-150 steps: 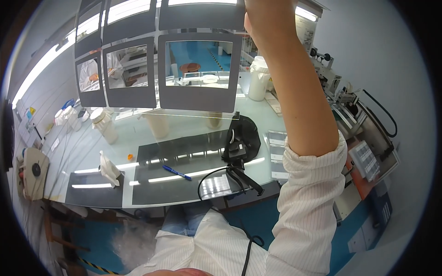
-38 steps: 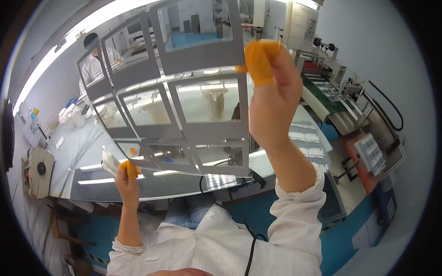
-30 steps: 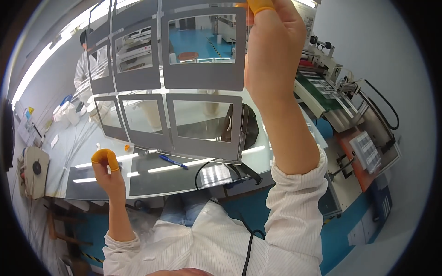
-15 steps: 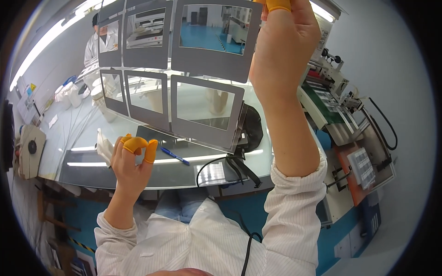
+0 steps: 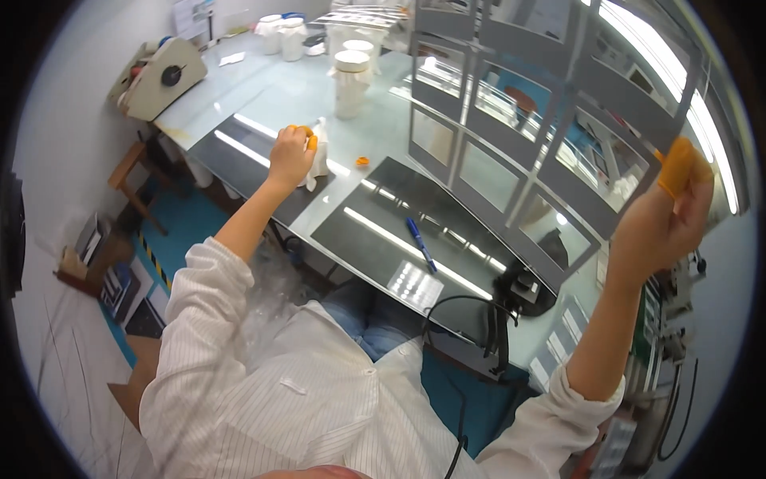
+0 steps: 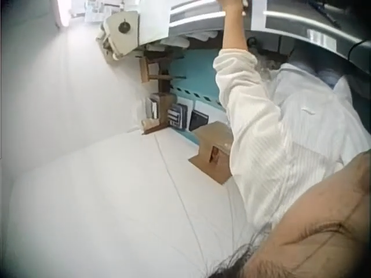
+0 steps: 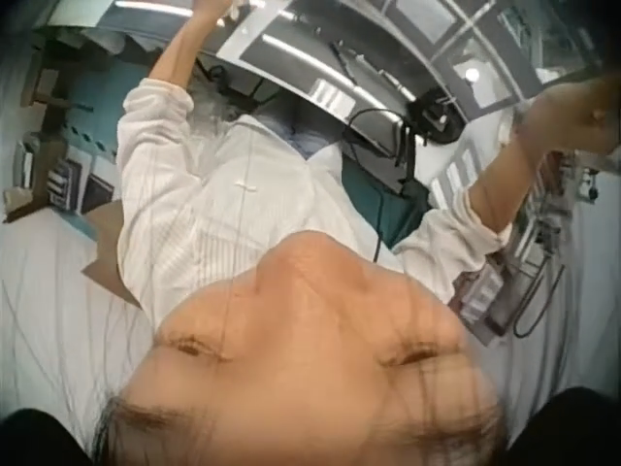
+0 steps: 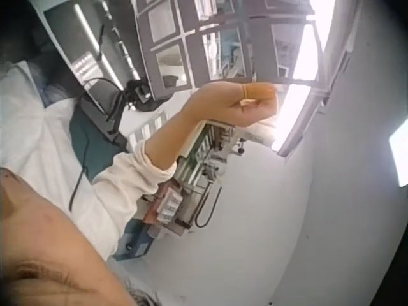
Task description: Inspecting and cleaning glass panels with a grid pattern using a cloth in an industrial cleanroom setting.
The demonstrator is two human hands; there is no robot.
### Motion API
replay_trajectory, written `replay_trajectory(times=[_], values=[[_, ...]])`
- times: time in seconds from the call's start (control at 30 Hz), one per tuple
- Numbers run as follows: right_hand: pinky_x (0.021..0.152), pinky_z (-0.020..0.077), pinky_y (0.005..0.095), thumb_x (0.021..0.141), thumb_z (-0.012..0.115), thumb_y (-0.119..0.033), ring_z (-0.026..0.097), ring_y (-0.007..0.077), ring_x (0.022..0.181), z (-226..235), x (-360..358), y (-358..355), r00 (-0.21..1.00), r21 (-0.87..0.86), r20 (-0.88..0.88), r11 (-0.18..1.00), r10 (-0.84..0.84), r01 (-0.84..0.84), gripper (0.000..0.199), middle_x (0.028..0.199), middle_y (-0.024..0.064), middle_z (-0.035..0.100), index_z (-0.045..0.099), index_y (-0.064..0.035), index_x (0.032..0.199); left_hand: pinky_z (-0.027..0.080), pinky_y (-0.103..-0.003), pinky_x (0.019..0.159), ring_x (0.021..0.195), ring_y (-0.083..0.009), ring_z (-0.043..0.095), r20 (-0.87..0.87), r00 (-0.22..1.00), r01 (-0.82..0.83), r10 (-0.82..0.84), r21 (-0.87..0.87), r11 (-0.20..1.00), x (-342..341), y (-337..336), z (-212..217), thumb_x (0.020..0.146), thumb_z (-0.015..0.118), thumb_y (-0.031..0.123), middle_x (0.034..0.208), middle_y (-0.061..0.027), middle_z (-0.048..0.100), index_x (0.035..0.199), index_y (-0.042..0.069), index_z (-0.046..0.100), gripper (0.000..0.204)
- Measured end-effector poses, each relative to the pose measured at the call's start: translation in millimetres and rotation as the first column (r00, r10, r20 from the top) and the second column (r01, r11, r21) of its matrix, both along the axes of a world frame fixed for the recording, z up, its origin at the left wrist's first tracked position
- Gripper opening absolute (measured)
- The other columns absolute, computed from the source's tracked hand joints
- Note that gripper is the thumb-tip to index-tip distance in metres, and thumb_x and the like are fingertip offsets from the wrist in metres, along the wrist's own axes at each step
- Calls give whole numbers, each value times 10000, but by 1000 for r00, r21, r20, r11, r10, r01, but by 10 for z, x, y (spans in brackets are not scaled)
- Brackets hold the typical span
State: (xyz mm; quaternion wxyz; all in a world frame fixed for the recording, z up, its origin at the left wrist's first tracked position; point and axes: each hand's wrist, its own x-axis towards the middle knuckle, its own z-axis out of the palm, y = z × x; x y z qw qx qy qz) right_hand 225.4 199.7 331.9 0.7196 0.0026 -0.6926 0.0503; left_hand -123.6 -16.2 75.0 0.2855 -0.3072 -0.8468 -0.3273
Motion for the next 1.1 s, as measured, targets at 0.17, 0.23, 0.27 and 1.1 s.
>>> replay_trajectory(times=[0.17, 0.23, 0.27, 1.1], values=[[751, 415, 223, 902, 526, -113, 546, 73, 817, -106, -108, 54, 992, -118, 120, 991, -41, 55, 152, 849, 26, 597, 593, -6, 986, 439, -375, 754, 881, -288, 514, -46, 998, -57, 53, -91, 994, -267, 129, 65, 784, 616, 245, 891, -128, 560, 856, 41, 596, 217], [759, 417, 234, 904, 528, -119, 545, 75, 820, -143, -55, 158, 984, -92, 163, 991, -77, 93, 159, 846, 27, 595, 586, -3, 996, 412, -332, 751, 877, -239, 506, -44, 988, -152, 146, -267, 952, -341, 271, 46, 714, 678, 279, 894, -101, 557, 832, 55, 594, 267], [768, 419, 245, 905, 530, -124, 543, 77, 824, -165, -26, 191, 972, -68, 206, 989, -115, 131, 167, 843, 29, 592, 580, -1, 1006, 412, -332, 751, 877, -239, 506, -43, 989, -147, 141, -265, 953, -382, 312, 26, 714, 678, 279, 894, -101, 557, 832, 55, 594, 267], [845, 430, 209, 906, 478, -49, 584, 119, 894, -400, 43, 330, 938, -54, 298, 978, -176, 200, 247, 978, 84, 606, 529, 35, 1133, 460, -361, 689, 790, -272, 586, 573, 805, 65, -157, 178, 982, -385, -188, 365, 841, 526, 153, 897, -174, 611, 919, -23, 562, 196]])
